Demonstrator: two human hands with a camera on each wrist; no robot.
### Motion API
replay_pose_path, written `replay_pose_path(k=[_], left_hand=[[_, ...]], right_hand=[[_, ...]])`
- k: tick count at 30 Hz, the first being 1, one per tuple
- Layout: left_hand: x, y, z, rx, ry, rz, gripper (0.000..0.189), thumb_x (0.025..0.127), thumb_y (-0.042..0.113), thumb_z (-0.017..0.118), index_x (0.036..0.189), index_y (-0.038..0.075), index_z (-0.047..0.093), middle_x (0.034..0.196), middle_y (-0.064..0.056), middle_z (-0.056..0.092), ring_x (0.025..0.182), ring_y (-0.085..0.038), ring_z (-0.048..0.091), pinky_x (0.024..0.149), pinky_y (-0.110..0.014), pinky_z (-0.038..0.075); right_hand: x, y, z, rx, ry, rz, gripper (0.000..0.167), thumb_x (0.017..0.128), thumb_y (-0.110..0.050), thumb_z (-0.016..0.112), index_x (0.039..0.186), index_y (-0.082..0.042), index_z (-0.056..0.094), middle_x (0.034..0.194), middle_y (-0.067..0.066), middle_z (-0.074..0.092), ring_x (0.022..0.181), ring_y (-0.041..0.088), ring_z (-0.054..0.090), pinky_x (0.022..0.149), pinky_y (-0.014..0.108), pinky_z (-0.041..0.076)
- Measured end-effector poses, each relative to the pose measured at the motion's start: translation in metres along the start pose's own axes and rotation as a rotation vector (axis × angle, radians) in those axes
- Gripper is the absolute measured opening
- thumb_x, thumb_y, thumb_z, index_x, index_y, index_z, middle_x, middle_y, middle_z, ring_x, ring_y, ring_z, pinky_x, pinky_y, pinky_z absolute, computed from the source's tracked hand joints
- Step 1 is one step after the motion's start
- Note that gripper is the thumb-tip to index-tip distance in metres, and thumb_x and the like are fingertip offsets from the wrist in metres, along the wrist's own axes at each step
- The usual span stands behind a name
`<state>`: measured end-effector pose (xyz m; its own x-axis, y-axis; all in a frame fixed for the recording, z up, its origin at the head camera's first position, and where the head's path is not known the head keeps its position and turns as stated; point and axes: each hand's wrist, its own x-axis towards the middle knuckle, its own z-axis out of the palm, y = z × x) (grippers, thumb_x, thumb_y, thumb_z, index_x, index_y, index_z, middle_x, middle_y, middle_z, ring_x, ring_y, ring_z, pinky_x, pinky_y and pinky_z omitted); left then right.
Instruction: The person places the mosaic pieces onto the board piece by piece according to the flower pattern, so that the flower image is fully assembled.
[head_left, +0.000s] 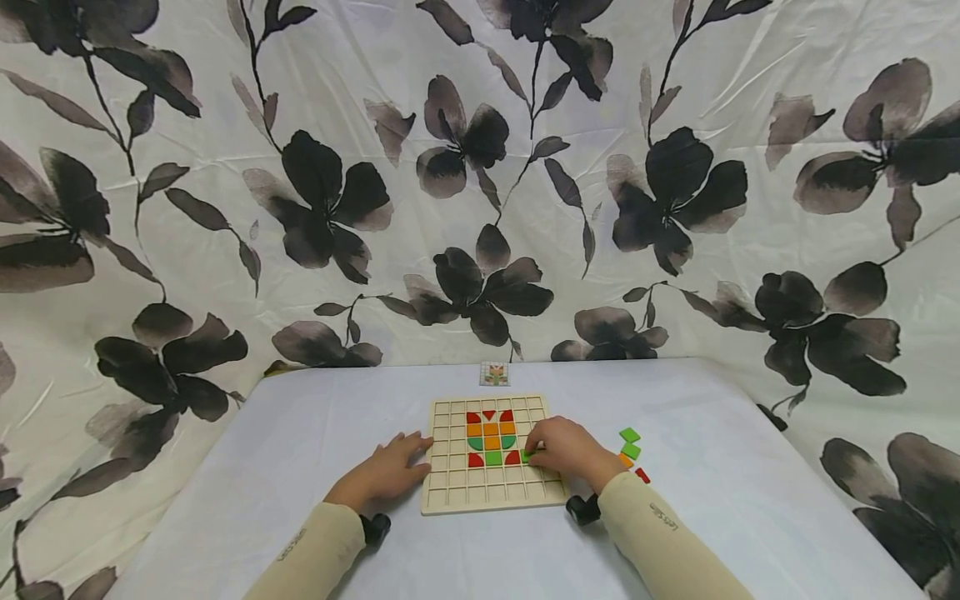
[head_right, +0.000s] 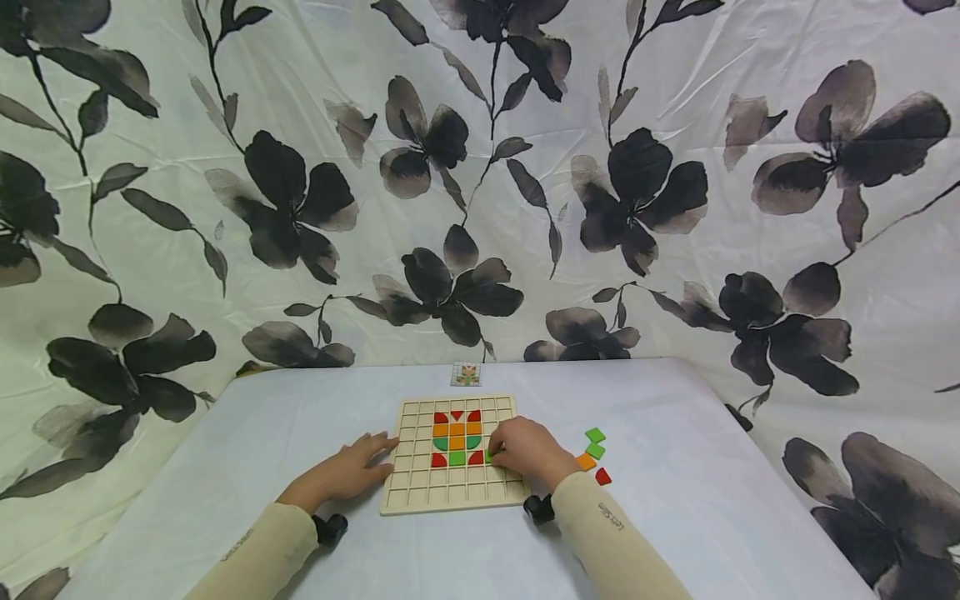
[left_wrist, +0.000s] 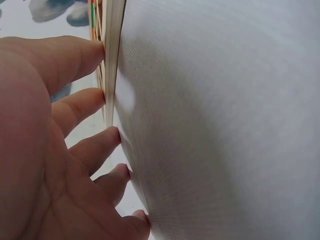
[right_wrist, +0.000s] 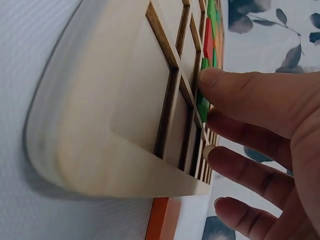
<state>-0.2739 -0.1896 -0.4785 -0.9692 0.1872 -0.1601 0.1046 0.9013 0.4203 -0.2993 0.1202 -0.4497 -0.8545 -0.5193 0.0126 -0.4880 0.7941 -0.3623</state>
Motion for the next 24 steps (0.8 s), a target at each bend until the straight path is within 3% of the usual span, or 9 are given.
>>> replay_pose_path(k=[10,16,24], left_hand=[[-0.001,0.001,-0.001,-0.008,-0.008,-0.008,0.055,0.094,0.035,0.058,0.145,0.017,0.047,0.156,-0.013,0.036,0.147,-0.040,0.021,0.117,-0.063,0.015],[-0.001,0.003,-0.003,-0.004,-0.021,0.000,0.054,0.094,0.034,0.059,0.144,0.017,0.047,0.155,-0.014,0.036,0.147,-0.040,0.022,0.117,-0.062,0.016],[0.000,0.005,-0.009,0.028,-0.056,-0.011,0.055,0.094,0.036,0.058,0.145,0.019,0.046,0.156,-0.012,0.036,0.147,-0.039,0.023,0.116,-0.062,0.021]], right_hand=[[-0.002,0.003,-0.001,0.011,-0.002,-0.030,0.008,0.086,-0.018,0.072,0.092,-0.017,0.077,0.096,-0.005,0.069,0.096,0.016,0.062,0.092,0.040,0.051],[-0.009,0.011,-0.012,0.022,0.013,0.030,0.011,0.089,-0.020,0.070,0.098,-0.019,0.076,0.104,-0.005,0.069,0.102,0.018,0.060,0.097,0.042,0.049],[-0.022,0.030,-0.027,-0.006,0.000,0.120,0.009,0.086,-0.018,0.073,0.094,-0.020,0.075,0.100,-0.008,0.068,0.102,0.017,0.061,0.096,0.040,0.051]])
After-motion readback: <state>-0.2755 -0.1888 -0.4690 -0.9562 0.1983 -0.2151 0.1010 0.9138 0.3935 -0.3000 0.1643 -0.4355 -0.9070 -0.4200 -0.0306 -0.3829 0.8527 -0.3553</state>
